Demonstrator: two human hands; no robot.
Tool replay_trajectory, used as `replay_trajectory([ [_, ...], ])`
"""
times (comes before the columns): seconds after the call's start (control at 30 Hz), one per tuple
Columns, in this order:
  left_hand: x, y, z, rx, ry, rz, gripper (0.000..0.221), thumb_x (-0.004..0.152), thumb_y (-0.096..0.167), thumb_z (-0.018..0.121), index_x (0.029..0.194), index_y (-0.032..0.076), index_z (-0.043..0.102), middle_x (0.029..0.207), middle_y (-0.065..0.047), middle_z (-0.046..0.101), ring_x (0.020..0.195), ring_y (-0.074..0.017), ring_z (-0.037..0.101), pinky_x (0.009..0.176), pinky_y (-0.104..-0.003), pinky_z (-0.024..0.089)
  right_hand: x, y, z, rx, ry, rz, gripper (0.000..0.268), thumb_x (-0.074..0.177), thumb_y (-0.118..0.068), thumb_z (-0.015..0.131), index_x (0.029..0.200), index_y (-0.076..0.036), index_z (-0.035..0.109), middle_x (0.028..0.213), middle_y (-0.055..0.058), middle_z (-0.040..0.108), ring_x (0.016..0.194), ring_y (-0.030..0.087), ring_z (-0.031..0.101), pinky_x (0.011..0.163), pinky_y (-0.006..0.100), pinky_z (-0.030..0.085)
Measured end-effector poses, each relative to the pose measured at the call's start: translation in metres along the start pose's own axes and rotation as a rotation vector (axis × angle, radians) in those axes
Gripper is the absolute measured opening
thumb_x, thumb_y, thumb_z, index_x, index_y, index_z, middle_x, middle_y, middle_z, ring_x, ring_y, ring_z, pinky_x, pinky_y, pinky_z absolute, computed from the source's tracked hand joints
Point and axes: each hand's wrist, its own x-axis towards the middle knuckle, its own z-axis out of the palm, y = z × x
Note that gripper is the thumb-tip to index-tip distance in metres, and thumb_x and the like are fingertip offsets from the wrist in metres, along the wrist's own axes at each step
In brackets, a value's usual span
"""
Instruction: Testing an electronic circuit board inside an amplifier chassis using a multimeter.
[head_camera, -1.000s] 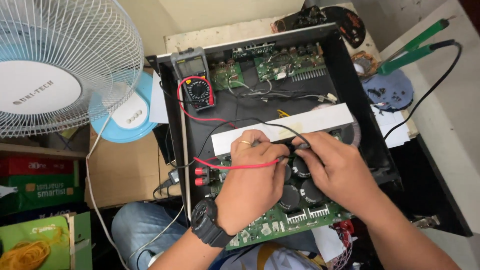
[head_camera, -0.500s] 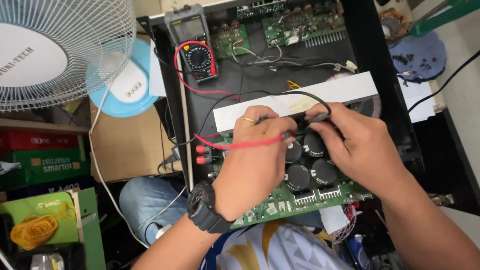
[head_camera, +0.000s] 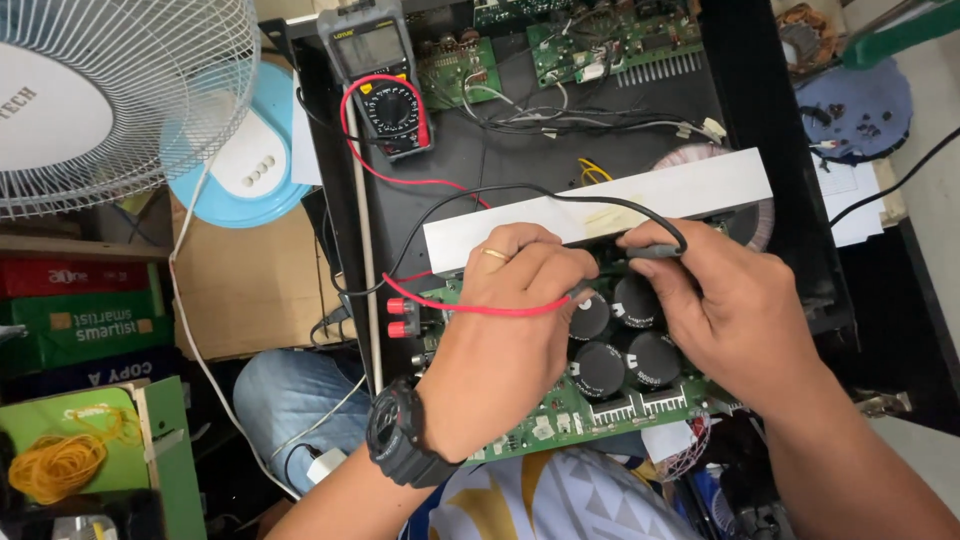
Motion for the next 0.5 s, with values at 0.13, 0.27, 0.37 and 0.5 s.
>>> replay_trajectory([
  [0.13, -0.0004, -0.0044, 0.0016, 0.012, 0.002, 0.008, 0.022, 0.106, -0.013, 0.064, 0.121, 0.002, 0.068, 0.117, -0.010, 0.076, 0.122, -0.0428, 0.064, 0.104, -0.055, 0.052, 0.0030, -0.0018, 0.0006, -0.005, 0.005, -0.005, 0.022, 0.117, -0.004, 0.071, 0.138, -0.007, 0.077, 0.112, 0.000, 0.084, 0.082, 0.012, 0.073, 0.077, 0.029, 0.057],
  [0.27, -0.0030, -0.0069, 0.0039, 0.023, -0.007, -0.009, 0.033, 0.098, -0.016, 0.063, 0.123, 0.004, 0.069, 0.118, -0.009, 0.077, 0.125, -0.0412, 0.063, 0.103, -0.055, 0.050, 0.0032, -0.0001, 0.0032, -0.035, 0.017, -0.012, 0.022, 0.115, -0.005, 0.075, 0.136, -0.008, 0.080, 0.107, -0.003, 0.083, 0.071, 0.012, 0.066, 0.070, 0.029, 0.054],
  [0.37, -0.0017, -0.0058, 0.0021, 0.007, 0.008, 0.001, 0.026, 0.104, -0.013, 0.063, 0.123, 0.003, 0.069, 0.114, -0.011, 0.076, 0.122, -0.0409, 0.063, 0.102, -0.054, 0.051, 0.0031, -0.0005, 0.0042, -0.042, 0.010, 0.000, 0.022, 0.115, -0.006, 0.074, 0.136, -0.010, 0.080, 0.104, -0.004, 0.083, 0.071, 0.011, 0.068, 0.072, 0.030, 0.055],
  [0.5, -0.0035, -0.0068, 0.0041, 0.019, 0.020, -0.001, 0.035, 0.097, -0.017, 0.061, 0.124, 0.004, 0.069, 0.114, -0.010, 0.075, 0.124, -0.0393, 0.062, 0.103, -0.054, 0.050, 0.0008, 0.0004, 0.0065, -0.053, 0.022, -0.016, 0.025, 0.116, -0.006, 0.073, 0.140, -0.008, 0.079, 0.113, -0.002, 0.084, 0.077, 0.013, 0.072, 0.077, 0.031, 0.060],
])
